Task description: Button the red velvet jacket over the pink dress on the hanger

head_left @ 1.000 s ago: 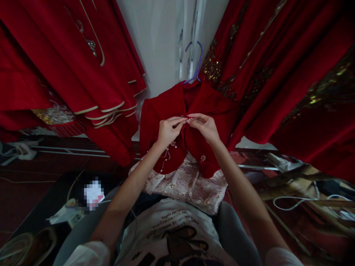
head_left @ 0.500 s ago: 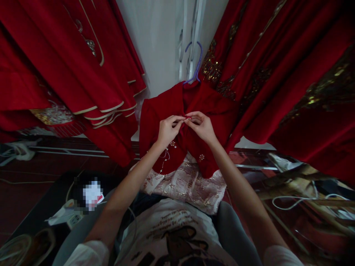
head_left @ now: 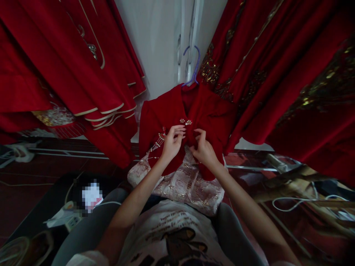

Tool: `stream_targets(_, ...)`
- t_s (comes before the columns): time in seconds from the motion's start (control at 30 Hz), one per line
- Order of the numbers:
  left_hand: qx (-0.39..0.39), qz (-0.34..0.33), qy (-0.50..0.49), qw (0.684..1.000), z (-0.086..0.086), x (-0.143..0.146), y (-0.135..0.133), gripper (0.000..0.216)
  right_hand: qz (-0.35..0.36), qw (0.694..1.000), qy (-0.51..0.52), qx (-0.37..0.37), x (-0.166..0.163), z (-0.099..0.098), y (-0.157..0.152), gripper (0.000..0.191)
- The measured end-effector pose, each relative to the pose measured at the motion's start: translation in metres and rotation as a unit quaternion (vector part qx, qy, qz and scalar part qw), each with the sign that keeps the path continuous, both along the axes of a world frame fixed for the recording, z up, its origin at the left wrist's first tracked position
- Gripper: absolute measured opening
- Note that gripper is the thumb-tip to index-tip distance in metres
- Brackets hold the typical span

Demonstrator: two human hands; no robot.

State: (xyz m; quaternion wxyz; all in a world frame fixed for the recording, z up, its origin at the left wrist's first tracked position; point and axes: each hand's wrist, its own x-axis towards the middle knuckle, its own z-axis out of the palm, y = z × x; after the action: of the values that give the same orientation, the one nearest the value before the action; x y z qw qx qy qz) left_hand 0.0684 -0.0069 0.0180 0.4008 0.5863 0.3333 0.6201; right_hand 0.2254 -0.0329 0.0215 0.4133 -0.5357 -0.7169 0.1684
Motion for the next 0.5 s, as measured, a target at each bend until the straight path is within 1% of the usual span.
stream_targets(0.03, -0.005, 0.010, 0.008, 1.000, -0.002, 0.000, -0.001, 0.023, 0.011, 0.999, 0.040, -0.029, 0.003, 0.005, -0.001, 0.056)
stream_targets(0.07, -0.011, 0.020, 0.019, 1.000, -0.002, -0.001, -0.001, 0.025, 0.040, 0.992, 0.092, -0.071, 0.007, 0.012, -0.002, 0.051)
stream_targets(0.1, -0.019, 0.027, 0.030, 0.999, -0.002, -0.002, -0.002, 0.028, 0.084, 0.978, 0.146, -0.119, 0.011, 0.018, -0.005, 0.045)
stream_targets(0.13, -0.029, 0.027, 0.037, 0.999, -0.002, -0.003, -0.004, 0.031, 0.133, 0.958, 0.193, -0.165, 0.016, 0.025, -0.007, 0.039)
stream_targets(0.17, -0.043, 0.016, 0.036, 0.998, -0.001, -0.003, -0.006, 0.035, 0.178, 0.937, 0.223, -0.201, 0.021, 0.030, -0.010, 0.036)
stream_targets(0.2, -0.062, -0.009, 0.025, 0.998, 0.000, -0.003, -0.008, 0.039, 0.208, 0.925, 0.234, -0.215, 0.025, 0.035, -0.014, 0.034)
stream_targets(0.23, -0.086, -0.047, 0.004, 0.995, 0.000, -0.002, -0.011, 0.044, 0.217, 0.926, 0.229, -0.205, 0.029, 0.038, -0.017, 0.035)
stream_targets(0.27, -0.113, -0.090, -0.024, 0.989, 0.000, -0.002, -0.015, 0.049, 0.199, 0.941, 0.214, -0.173, 0.032, 0.040, -0.021, 0.038)
stream_targets(0.3, -0.143, -0.129, -0.051, 0.980, -0.002, -0.001, -0.019, 0.054, 0.162, 0.960, 0.191, -0.127, 0.034, 0.041, -0.024, 0.040)
stream_targets(0.33, -0.172, -0.151, -0.076, 0.971, -0.004, 0.000, -0.023, 0.057, 0.120, 0.975, 0.166, -0.082, 0.035, 0.041, -0.027, 0.040)
stream_targets(0.37, -0.197, -0.147, -0.096, 0.965, -0.007, 0.000, -0.027, 0.057, 0.088, 0.985, 0.144, -0.047, 0.034, 0.040, -0.029, 0.037)
stream_targets(0.4, -0.217, -0.118, -0.115, 0.962, -0.010, 0.000, -0.030, 0.055, 0.074, 0.989, 0.125, -0.030, 0.032, 0.038, -0.032, 0.032)
stream_targets(0.47, -0.247, -0.042, -0.150, 0.956, -0.017, -0.002, -0.033, 0.045, 0.094, 0.989, 0.101, -0.044, 0.025, 0.035, -0.036, 0.021)
stream_targets(0.5, -0.258, -0.018, -0.166, 0.951, -0.019, -0.004, -0.034, 0.041, 0.111, 0.988, 0.093, -0.057, 0.020, 0.034, -0.037, 0.019)
